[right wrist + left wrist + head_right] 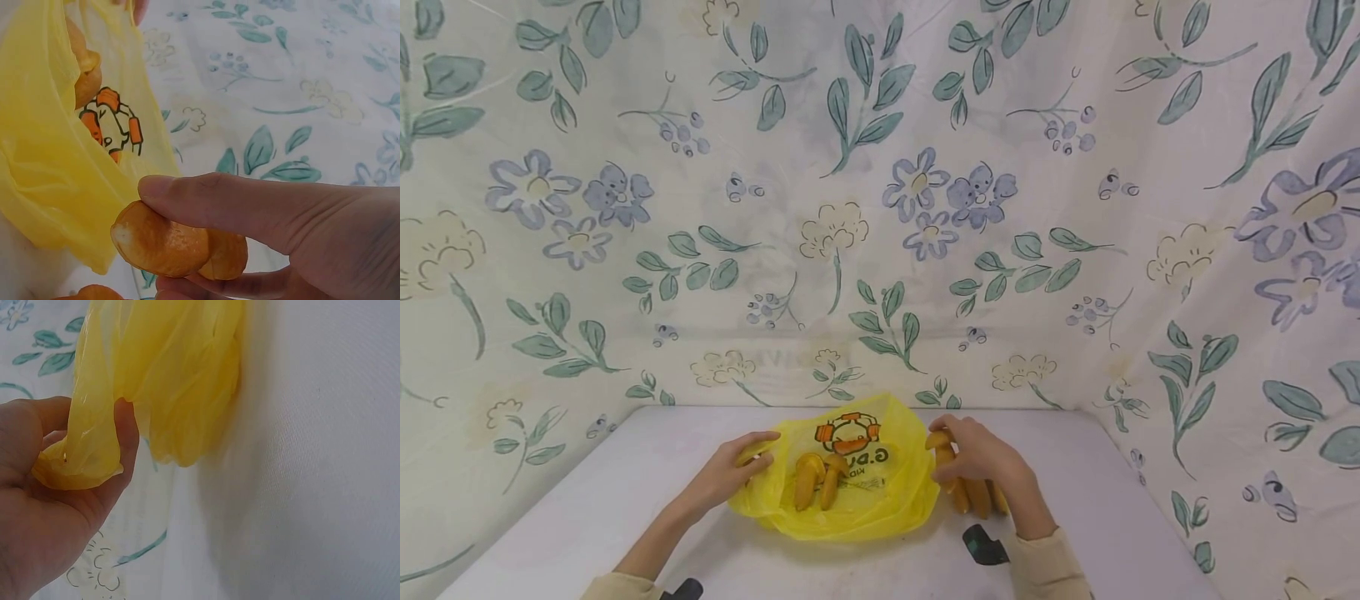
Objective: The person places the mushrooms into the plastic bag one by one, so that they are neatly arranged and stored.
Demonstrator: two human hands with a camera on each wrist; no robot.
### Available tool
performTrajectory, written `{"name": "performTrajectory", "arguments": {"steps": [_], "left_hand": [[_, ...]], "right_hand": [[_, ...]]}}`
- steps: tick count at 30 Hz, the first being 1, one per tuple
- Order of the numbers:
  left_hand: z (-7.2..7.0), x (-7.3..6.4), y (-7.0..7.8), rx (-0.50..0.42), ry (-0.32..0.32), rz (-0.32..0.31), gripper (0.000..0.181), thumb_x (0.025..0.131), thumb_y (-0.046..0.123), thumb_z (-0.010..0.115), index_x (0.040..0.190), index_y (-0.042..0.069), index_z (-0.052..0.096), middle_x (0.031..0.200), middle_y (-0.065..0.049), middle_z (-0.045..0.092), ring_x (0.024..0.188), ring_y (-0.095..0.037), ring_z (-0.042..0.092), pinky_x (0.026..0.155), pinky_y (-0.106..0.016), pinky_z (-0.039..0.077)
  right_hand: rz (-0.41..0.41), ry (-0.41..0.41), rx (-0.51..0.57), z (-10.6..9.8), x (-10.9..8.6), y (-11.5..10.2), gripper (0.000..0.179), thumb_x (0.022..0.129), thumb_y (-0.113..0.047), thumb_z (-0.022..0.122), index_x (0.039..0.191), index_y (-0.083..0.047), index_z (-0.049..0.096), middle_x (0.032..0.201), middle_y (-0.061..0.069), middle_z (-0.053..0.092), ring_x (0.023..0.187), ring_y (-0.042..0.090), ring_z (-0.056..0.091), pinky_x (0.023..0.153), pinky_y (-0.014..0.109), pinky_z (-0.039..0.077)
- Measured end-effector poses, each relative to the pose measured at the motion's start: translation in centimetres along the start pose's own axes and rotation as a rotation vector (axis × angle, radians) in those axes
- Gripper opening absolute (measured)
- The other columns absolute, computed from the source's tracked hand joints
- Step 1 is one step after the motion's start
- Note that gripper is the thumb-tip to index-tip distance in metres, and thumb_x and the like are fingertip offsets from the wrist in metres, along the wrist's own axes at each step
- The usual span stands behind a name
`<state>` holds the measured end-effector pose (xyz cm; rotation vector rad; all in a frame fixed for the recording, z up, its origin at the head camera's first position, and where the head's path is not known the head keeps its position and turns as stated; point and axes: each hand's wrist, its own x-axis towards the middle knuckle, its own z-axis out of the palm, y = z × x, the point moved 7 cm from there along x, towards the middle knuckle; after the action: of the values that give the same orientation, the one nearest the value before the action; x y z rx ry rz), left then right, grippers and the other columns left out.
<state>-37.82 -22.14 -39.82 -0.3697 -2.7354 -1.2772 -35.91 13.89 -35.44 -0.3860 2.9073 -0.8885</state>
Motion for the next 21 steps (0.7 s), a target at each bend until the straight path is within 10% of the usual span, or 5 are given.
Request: {"name": "performTrajectory", "arguments": {"steps": [21], "left_hand": [[0.0, -0.1, 0.2, 0.0, -0.002, -0.004, 0.038, 0.098, 0.018, 0.059, 0.135, 0.012, 0.057, 0.146, -0.017, 0.051, 0.135, -0.037, 0.047, 0.111, -0.056, 0.039]], "right_hand": [[-0.008, 0.037, 0.028, -0.3, 0.6, -2.5, 0.06, 0.076, -0.018, 0.085, 0.129, -0.016, 0.057, 0.125, 0.006, 0.063, 0.096, 0.019, 0.058, 0.089, 0.04, 0.056]]}}
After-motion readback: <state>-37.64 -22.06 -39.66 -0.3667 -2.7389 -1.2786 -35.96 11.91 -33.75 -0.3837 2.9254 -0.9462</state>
